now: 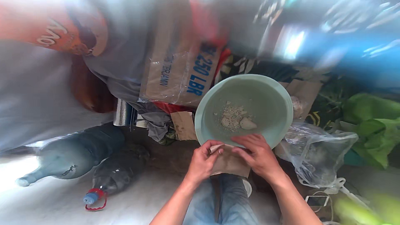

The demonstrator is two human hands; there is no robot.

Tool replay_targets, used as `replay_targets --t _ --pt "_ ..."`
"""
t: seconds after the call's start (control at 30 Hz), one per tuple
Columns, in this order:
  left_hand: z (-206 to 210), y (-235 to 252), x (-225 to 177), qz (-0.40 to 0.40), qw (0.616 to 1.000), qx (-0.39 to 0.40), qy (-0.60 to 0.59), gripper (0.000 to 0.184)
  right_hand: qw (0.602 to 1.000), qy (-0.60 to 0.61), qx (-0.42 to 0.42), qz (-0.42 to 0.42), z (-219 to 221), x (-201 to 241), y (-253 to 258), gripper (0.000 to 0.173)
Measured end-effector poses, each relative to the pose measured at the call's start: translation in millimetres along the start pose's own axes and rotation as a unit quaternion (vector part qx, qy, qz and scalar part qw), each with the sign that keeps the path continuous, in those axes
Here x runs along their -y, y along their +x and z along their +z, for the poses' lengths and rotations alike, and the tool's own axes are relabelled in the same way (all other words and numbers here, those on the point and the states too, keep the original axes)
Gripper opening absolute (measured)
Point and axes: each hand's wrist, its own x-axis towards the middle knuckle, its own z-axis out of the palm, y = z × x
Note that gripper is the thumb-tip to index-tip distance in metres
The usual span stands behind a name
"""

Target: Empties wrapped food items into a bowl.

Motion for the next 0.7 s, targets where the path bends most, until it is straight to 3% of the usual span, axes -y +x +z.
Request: replay_targets --t 0.23,0.37,0.47,0.53,0.6,0.7 --pt "-1 -3 -1 0.169 0.976 0.017 0.135 0.018 0.998 0.026 0.041 -0.041 5 1 -3 0.025" --pt "-26 -17 -9 0.207 0.972 0.014 0.109 0.016 0.997 0.038 0.041 -0.051 -21 -12 -25 0.024" --pt "-67 -26 -12 0.153 0.98 -0.094 0.081 0.018 0.998 -0.018 0.032 0.047 -51 -43 -44 0.03" --pt "-97 -27 -7 0.101 0.97 -0.216 0.051 0.019 0.993 -0.005 -0.016 0.119 -59 -48 -52 0.03" --pt "-121 -23 7 0.052 0.937 -0.343 -0.045 0.019 0.984 0.035 -0.043 0.167 -52 -39 -58 0.026" --pt "-134 -4 31 0.018 0.892 -0.416 -0.175 0.026 0.975 0.093 -0.031 0.2 -25 -29 -67 0.023"
